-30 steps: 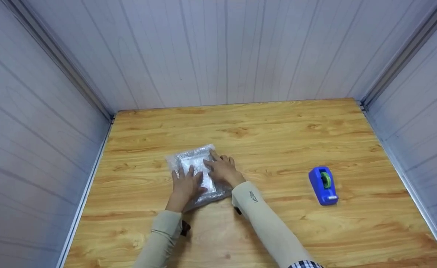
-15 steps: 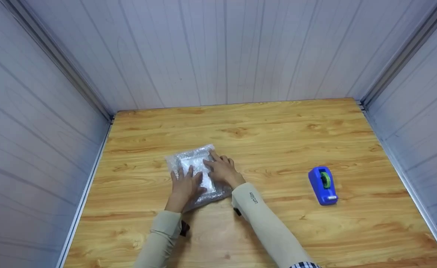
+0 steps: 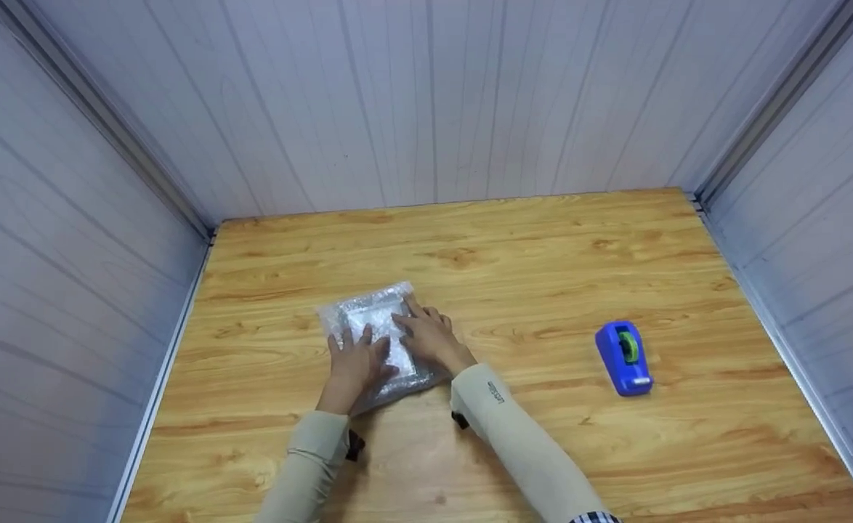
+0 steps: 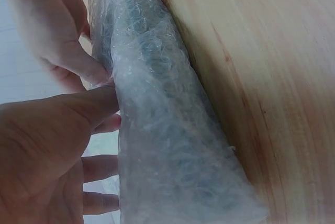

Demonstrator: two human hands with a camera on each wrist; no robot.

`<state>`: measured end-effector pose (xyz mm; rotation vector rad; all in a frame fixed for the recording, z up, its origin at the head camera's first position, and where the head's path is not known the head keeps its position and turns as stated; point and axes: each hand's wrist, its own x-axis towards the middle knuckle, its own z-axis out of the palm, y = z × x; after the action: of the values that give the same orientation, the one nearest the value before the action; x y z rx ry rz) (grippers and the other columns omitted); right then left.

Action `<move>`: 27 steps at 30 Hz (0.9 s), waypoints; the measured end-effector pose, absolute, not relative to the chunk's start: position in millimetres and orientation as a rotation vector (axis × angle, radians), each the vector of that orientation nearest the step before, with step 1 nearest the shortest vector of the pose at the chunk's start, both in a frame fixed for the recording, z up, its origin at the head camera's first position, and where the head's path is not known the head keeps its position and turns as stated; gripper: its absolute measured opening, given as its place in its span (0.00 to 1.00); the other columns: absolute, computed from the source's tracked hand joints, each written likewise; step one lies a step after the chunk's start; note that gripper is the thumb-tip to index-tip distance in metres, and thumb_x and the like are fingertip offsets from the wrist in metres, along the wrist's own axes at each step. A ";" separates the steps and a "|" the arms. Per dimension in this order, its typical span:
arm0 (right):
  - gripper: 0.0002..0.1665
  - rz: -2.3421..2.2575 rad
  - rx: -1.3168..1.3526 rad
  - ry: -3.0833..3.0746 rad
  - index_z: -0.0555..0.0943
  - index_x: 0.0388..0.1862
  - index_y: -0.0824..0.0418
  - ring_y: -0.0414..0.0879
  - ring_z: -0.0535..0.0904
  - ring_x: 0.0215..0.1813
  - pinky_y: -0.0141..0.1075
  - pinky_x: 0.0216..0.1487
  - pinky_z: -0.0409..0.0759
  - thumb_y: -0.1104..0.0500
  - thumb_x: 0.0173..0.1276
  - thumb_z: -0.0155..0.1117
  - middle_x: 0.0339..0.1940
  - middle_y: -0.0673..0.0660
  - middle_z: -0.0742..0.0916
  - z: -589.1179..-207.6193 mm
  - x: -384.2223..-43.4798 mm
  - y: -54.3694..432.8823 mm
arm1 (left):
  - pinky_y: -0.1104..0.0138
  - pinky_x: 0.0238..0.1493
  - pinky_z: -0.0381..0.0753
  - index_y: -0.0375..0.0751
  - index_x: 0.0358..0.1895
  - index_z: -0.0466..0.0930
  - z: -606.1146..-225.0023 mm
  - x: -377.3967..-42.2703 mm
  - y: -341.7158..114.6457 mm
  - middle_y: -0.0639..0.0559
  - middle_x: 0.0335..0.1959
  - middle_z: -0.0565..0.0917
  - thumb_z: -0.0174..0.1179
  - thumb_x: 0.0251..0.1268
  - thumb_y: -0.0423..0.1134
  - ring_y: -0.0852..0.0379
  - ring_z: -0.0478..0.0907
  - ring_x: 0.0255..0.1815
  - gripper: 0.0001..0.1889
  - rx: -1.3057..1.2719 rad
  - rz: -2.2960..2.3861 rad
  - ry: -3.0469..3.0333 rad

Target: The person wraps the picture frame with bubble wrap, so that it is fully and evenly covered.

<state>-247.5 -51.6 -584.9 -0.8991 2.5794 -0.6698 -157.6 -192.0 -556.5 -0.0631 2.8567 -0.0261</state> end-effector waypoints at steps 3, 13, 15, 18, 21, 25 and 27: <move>0.30 -0.716 -0.903 2.592 0.65 0.72 0.47 0.62 0.55 0.75 0.59 0.71 0.53 0.50 0.72 0.53 0.80 0.54 0.51 -588.8 -244.9 -47.8 | 0.33 0.66 0.53 0.54 0.67 0.68 -556.2 -157.9 -192.0 0.42 0.73 0.63 0.57 0.59 0.63 0.26 0.54 0.71 0.34 -0.060 -0.009 2.865; 0.32 -0.877 -0.939 2.622 0.66 0.71 0.50 0.59 0.59 0.74 0.59 0.69 0.57 0.48 0.70 0.57 0.78 0.55 0.60 -586.6 -239.6 -35.3 | 0.31 0.65 0.52 0.54 0.65 0.70 -559.2 -159.3 -194.1 0.40 0.72 0.64 0.57 0.59 0.62 0.25 0.55 0.70 0.31 -0.044 0.026 2.868; 0.31 -0.921 -0.960 2.618 0.67 0.71 0.52 0.60 0.60 0.73 0.60 0.68 0.58 0.49 0.70 0.57 0.77 0.56 0.61 -584.2 -238.9 -32.3 | 0.31 0.65 0.52 0.54 0.63 0.70 -559.5 -159.4 -194.6 0.40 0.71 0.65 0.58 0.59 0.62 0.25 0.56 0.70 0.31 -0.045 0.031 2.876; 0.31 -0.975 -0.982 2.611 0.68 0.70 0.54 0.61 0.62 0.72 0.60 0.68 0.59 0.51 0.70 0.58 0.76 0.59 0.63 -581.4 -238.7 -26.5 | 0.33 0.66 0.53 0.54 0.61 0.71 -559.7 -158.7 -194.8 0.40 0.71 0.66 0.58 0.58 0.62 0.25 0.56 0.69 0.29 -0.036 0.037 2.884; 0.31 -1.005 -0.991 2.610 0.68 0.70 0.56 0.60 0.63 0.72 0.57 0.70 0.59 0.51 0.70 0.58 0.74 0.61 0.66 -580.0 -238.9 -19.3 | 0.37 0.67 0.56 0.53 0.60 0.72 -560.0 -158.2 -194.6 0.39 0.70 0.66 0.59 0.58 0.61 0.24 0.57 0.68 0.28 -0.016 0.057 2.890; 0.32 -1.073 -0.997 2.599 0.67 0.70 0.57 0.58 0.64 0.71 0.54 0.72 0.59 0.52 0.69 0.59 0.71 0.62 0.70 -578.7 -239.4 -8.7 | 0.40 0.64 0.64 0.51 0.57 0.73 -560.7 -158.3 -195.7 0.37 0.68 0.67 0.60 0.59 0.59 0.23 0.59 0.66 0.26 0.021 0.071 2.909; 0.32 -1.112 -1.004 2.594 0.67 0.70 0.58 0.58 0.66 0.71 0.53 0.72 0.60 0.53 0.69 0.59 0.70 0.62 0.71 -578.6 -239.6 -3.3 | 0.41 0.62 0.67 0.50 0.56 0.73 -561.4 -158.0 -196.7 0.37 0.67 0.68 0.60 0.59 0.58 0.23 0.60 0.66 0.25 0.039 0.073 2.924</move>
<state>-239.6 -3.3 -578.6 -1.0036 2.5936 -1.1118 -158.0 -196.7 -561.4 0.0395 2.9236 0.0730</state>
